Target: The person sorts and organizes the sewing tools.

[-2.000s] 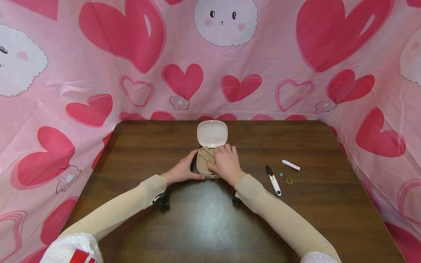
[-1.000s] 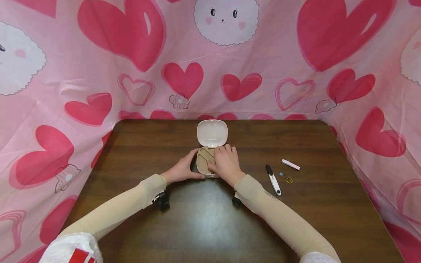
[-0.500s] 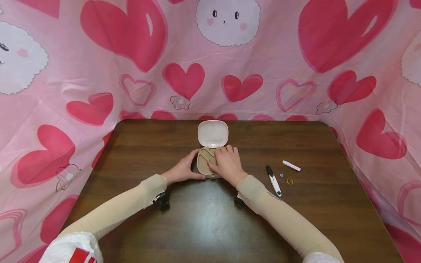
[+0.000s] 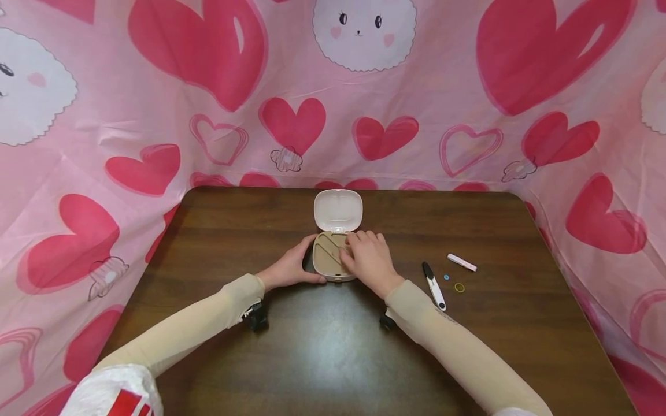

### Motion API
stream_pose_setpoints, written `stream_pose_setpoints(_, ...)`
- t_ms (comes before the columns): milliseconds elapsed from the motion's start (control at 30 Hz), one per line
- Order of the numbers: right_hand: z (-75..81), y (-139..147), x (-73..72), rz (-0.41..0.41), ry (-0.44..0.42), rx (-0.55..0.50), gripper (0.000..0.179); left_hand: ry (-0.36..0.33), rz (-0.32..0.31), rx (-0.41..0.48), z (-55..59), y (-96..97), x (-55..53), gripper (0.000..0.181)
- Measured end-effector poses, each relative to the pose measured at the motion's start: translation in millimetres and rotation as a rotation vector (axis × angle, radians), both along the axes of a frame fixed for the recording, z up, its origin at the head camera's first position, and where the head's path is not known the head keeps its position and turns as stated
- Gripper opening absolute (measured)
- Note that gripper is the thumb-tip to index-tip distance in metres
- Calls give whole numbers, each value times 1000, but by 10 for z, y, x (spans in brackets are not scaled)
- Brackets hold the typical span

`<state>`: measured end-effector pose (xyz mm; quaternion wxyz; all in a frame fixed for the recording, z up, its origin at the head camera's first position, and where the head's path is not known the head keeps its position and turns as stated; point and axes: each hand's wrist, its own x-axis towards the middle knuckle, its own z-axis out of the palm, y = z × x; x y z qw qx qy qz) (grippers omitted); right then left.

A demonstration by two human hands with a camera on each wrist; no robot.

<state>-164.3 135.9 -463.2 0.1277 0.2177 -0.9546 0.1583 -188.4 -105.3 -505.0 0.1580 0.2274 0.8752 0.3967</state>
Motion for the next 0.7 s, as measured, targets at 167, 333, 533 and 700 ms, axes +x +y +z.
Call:
stream_pose_setpoints(167,29,100,19,4,-11,-36,22,-6,-3,3,-1,-3,-7,114)
stream_pose_setpoints(333,44,223,63,-1,-16,-69,19,3,-12,8,1,0,-7,113)
stream_pose_setpoints(533,50,399,111,-23,22,-72,15,5,-16,16,11,-4,11,111)
stream_pose_setpoints(700,70,548,142,-52,20,-79,16,-4,-13,9,30,-7,27,111)
